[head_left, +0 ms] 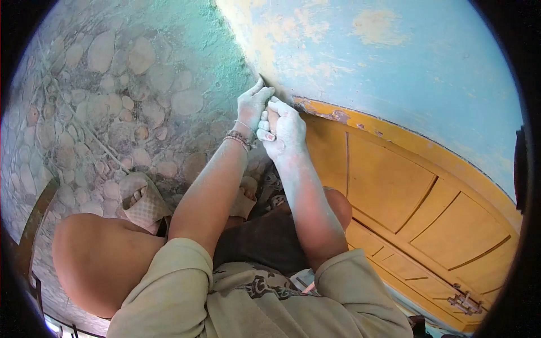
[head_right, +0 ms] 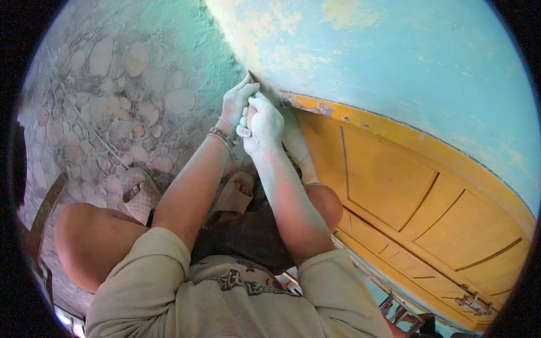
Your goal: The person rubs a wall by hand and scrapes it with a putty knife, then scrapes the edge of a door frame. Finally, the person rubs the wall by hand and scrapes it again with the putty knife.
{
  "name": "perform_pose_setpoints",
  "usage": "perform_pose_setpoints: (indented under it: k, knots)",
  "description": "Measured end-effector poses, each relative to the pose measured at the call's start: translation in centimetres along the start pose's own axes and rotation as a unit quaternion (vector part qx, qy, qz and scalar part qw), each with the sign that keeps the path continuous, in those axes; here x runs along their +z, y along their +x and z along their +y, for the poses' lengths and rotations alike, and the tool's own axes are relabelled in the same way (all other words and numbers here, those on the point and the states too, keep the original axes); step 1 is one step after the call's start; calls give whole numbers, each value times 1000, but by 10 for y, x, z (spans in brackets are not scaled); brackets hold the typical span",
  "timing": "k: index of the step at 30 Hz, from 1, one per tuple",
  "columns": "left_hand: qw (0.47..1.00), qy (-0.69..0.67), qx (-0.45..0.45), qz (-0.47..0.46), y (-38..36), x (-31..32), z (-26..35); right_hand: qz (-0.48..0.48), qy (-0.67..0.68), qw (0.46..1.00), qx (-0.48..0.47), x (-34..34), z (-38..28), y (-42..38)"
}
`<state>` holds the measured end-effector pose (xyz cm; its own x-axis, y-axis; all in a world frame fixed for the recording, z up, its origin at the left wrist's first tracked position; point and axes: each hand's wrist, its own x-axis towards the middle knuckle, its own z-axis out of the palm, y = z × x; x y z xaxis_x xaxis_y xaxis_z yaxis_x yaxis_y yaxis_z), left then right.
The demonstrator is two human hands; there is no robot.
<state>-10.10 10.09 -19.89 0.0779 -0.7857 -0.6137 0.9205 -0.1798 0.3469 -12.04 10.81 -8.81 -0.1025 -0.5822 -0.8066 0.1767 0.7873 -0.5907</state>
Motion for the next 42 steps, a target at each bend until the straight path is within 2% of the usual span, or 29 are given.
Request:
perform_pose_setpoints:
  k: [2, 3, 6, 7, 10, 11, 14, 18, 19, 21, 26, 30, 31, 34, 37, 39, 41, 42]
  knots:
    - [999, 34, 13, -9, -9, 3, 12, 4, -6, 1000, -6, 0, -1, -1]
    - [1000, 13, -1, -22, 4, -5, 2, -35, 0, 999, -11, -1, 0, 7]
    - [999, -27, -23, -26, 17, -13, -1, -2, -19, 1000, 1, 5, 5, 14]
    - [999, 10, 42, -11, 13, -9, -2, 7, -12, 1000, 13, 5, 3, 11]
    - [991, 82, 104, 2, -2, 3, 9, -1, 6, 1000, -12, 5, -2, -2]
    - [997, 62, 32, -27, -5, 1, 19, -11, -1, 1000, -16, 8, -3, -4]
    - [998, -37, 7, -46, 8, 0, 13, 6, 13, 1000, -1, 10, -4, 3]
    - [999, -31, 18, -11, -12, 15, 12, -39, 10, 999, -2, -1, -10, -19]
    - [999, 29, 18, 7, -20, 21, 15, -47, 1, 999, 4, -7, -15, -21]
    - [978, 133, 154, -53, -16, 12, 12, -5, 13, 1000, 11, -5, -18, -16]
    - [999, -32, 9, -27, -9, 12, 13, -4, 21, 1000, -8, 0, -10, -12]
    - [996, 79, 32, -28, -16, 18, 21, -49, 33, 998, -2, -1, -17, -20]
    - [997, 34, 64, 1, -13, 22, 21, -46, 35, 998, 4, 0, -17, -13]
    - [999, -23, 29, -28, 2, 11, 22, -48, 36, 998, 4, 2, -14, 0]
    - [999, 11, 39, -18, -10, 16, 26, 1, 34, 999, 1, 9, -16, -16]
    - [1000, 5, 28, -9, -10, 22, 27, -24, 20, 999, -9, 11, -19, -15]
    - [992, 97, 71, -45, 9, 2, 25, -34, 21, 999, -17, 10, -14, -5]
    - [997, 52, 39, -35, 5, 5, 30, -31, 22, 999, -15, 11, -10, -3]
